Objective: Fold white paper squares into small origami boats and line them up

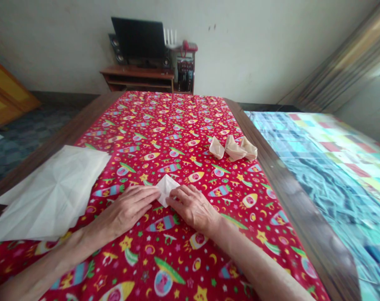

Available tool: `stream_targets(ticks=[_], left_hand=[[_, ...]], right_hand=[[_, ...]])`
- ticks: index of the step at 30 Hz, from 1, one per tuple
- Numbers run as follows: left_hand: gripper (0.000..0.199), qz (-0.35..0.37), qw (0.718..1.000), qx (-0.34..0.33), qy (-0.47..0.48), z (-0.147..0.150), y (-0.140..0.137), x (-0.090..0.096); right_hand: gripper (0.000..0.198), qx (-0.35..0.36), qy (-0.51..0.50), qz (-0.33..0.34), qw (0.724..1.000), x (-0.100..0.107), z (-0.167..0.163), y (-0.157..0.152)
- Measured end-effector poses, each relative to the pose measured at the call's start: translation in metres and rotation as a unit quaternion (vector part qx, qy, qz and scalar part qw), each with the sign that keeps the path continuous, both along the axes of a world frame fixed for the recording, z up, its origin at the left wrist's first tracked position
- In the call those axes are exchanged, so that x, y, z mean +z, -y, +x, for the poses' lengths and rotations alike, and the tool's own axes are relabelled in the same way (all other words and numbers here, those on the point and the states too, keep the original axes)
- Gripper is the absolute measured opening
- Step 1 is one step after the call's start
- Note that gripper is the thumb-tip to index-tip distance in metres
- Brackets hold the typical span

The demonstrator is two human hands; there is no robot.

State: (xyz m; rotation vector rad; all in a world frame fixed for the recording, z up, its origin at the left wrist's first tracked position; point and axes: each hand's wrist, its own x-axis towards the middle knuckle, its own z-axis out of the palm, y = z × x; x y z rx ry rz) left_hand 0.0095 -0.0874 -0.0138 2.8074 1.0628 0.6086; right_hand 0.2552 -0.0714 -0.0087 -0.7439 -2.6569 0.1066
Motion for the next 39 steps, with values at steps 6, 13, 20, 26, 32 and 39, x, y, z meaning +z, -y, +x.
stream_targets(ticks=[6, 13, 20, 26, 32, 39], left_hand=[[0.027, 0.031, 0.998, 0.003, -0.055, 0.014, -0.010, 0.012], [0.022, 0.070, 0.993, -0.036, -0.086, 0.009, -0.014, 0.011], [0.018, 0.014, 0.998, 0.030, 0.046, 0.013, -0.015, -0.001], [0.015, -0.066, 0.980, 0.110, 0.149, 0.017, -0.026, -0.010], [0.020, -0.050, 0.983, 0.143, 0.103, 0.021, -0.030, -0.007], [0.020, -0.032, 0.988, 0.149, 0.036, 0.023, -0.031, -0.006]], right_hand=[[0.021, -0.056, -0.043, -0.021, 0.997, 0.000, -0.004, -0.005], [0.025, -0.034, -0.072, -0.089, 0.993, -0.002, 0.003, -0.010], [0.018, -0.085, -0.146, -0.117, 0.979, -0.009, -0.004, -0.017], [0.019, -0.179, -0.133, -0.113, 0.968, -0.006, -0.010, -0.018], [0.022, -0.232, -0.051, -0.046, 0.970, 0.000, -0.017, -0.018], [0.026, -0.241, 0.010, -0.026, 0.970, 0.002, -0.018, -0.024]])
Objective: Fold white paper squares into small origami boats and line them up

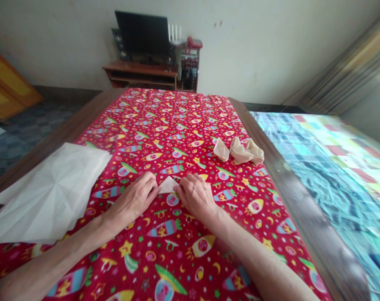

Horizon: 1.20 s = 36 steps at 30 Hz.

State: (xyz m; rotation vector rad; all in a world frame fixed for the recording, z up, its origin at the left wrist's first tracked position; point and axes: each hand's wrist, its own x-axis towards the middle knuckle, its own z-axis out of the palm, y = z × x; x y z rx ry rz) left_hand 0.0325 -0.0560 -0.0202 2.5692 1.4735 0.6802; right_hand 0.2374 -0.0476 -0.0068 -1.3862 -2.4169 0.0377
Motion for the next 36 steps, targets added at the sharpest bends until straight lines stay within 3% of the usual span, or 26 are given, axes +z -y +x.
stream_targets(ticks=[5, 11, 18, 27, 32, 36], left_hand=[[0.010, 0.000, 1.000, 0.018, 0.001, 0.000, 0.002, 0.004], [0.040, 0.081, 0.988, -0.080, -0.103, 0.008, 0.021, 0.008], [0.050, 0.028, 0.988, -0.076, -0.135, 0.014, 0.039, 0.007], [0.043, 0.024, 0.988, -0.079, -0.129, 0.009, 0.036, 0.011], [0.043, 0.034, 0.984, -0.077, -0.159, 0.005, 0.038, 0.010], [0.043, 0.045, 0.981, -0.082, -0.169, 0.006, 0.036, 0.008]], right_hand=[[0.026, 0.004, 0.000, -0.021, 1.000, -0.001, 0.002, -0.003], [0.025, -0.005, 0.012, -0.036, 0.999, 0.003, 0.001, -0.003], [0.028, -0.021, 0.020, -0.047, 0.998, 0.006, -0.001, -0.002], [0.028, -0.021, 0.016, -0.044, 0.999, 0.002, 0.002, -0.003], [0.028, -0.026, 0.010, -0.014, 0.999, 0.002, 0.002, -0.001], [0.017, -0.019, 0.040, 0.050, 0.998, 0.002, -0.003, 0.008]])
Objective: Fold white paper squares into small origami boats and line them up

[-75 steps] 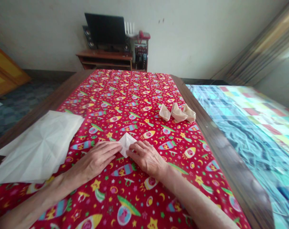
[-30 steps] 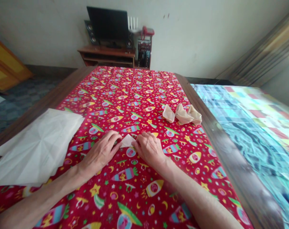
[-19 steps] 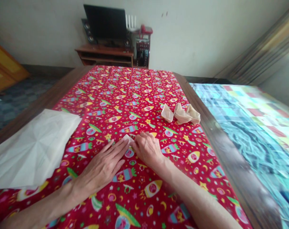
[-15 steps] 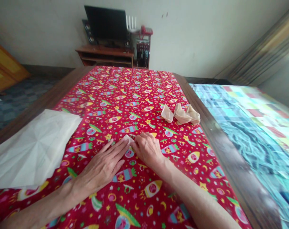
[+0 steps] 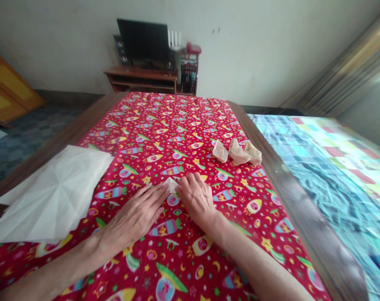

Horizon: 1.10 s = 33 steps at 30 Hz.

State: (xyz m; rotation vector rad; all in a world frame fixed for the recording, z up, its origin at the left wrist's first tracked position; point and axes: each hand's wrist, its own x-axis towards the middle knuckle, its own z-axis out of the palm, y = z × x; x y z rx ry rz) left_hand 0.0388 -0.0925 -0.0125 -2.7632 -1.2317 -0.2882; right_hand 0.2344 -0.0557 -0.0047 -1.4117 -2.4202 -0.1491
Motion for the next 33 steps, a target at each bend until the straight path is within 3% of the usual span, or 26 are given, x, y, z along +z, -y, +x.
stream_targets(ticks=[4, 6, 18, 28, 33], left_hand=[[0.045, -0.012, 1.000, 0.012, 0.018, 0.002, -0.003, -0.002], [0.047, -0.019, 0.999, 0.020, 0.025, 0.002, -0.003, -0.002], [0.041, -0.047, 0.998, 0.026, 0.033, 0.002, -0.004, 0.015], [0.031, -0.003, 0.998, 0.039, 0.043, -0.009, -0.004, 0.007], [0.028, -0.003, 0.995, 0.054, 0.085, -0.015, -0.011, 0.006]], right_hand=[[0.028, 0.156, 0.017, 0.056, 0.986, -0.004, -0.002, 0.010], [0.033, 0.184, 0.012, 0.062, 0.981, -0.007, 0.000, 0.012], [0.045, 0.154, 0.056, 0.001, 0.986, -0.008, 0.013, 0.019], [0.038, 0.107, 0.060, 0.059, 0.991, -0.016, 0.023, 0.024], [0.023, 0.103, 0.074, 0.068, 0.990, -0.007, 0.013, 0.015]])
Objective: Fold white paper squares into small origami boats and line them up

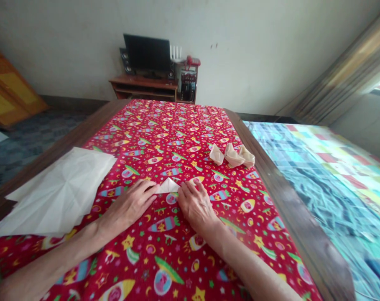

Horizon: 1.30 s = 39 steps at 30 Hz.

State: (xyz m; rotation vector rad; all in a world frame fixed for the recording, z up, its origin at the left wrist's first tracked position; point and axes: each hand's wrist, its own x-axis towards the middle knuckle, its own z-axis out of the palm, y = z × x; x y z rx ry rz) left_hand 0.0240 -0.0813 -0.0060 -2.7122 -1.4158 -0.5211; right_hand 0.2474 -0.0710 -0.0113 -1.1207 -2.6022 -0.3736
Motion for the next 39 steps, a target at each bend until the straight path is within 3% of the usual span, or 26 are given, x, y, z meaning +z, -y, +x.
stream_targets(ticks=[5, 10, 14, 24, 33, 39], left_hand=[[0.034, -0.011, 0.999, 0.008, 0.031, 0.005, -0.012, -0.005], [0.026, -0.023, 0.996, -0.022, 0.089, 0.005, -0.024, -0.015], [0.024, -0.027, 0.991, -0.033, 0.126, 0.002, -0.031, -0.018], [0.026, -0.028, 0.988, -0.031, 0.147, 0.002, -0.031, -0.013], [0.027, -0.030, 0.985, -0.041, 0.167, -0.002, -0.037, -0.017], [0.026, -0.041, 0.970, -0.045, 0.233, 0.004, -0.036, -0.017]], right_hand=[[0.017, 0.034, 0.001, -0.002, 0.999, 0.010, -0.012, -0.016], [0.015, 0.081, -0.014, -0.022, 0.996, 0.003, -0.016, -0.024], [0.015, 0.076, -0.051, -0.041, 0.995, 0.000, -0.016, -0.024], [0.013, 0.051, 0.009, -0.046, 0.998, 0.014, -0.023, -0.024], [0.011, 0.073, -0.026, -0.114, 0.990, 0.017, -0.013, -0.033], [0.013, 0.028, 0.032, -0.050, 0.998, 0.015, -0.025, -0.024]])
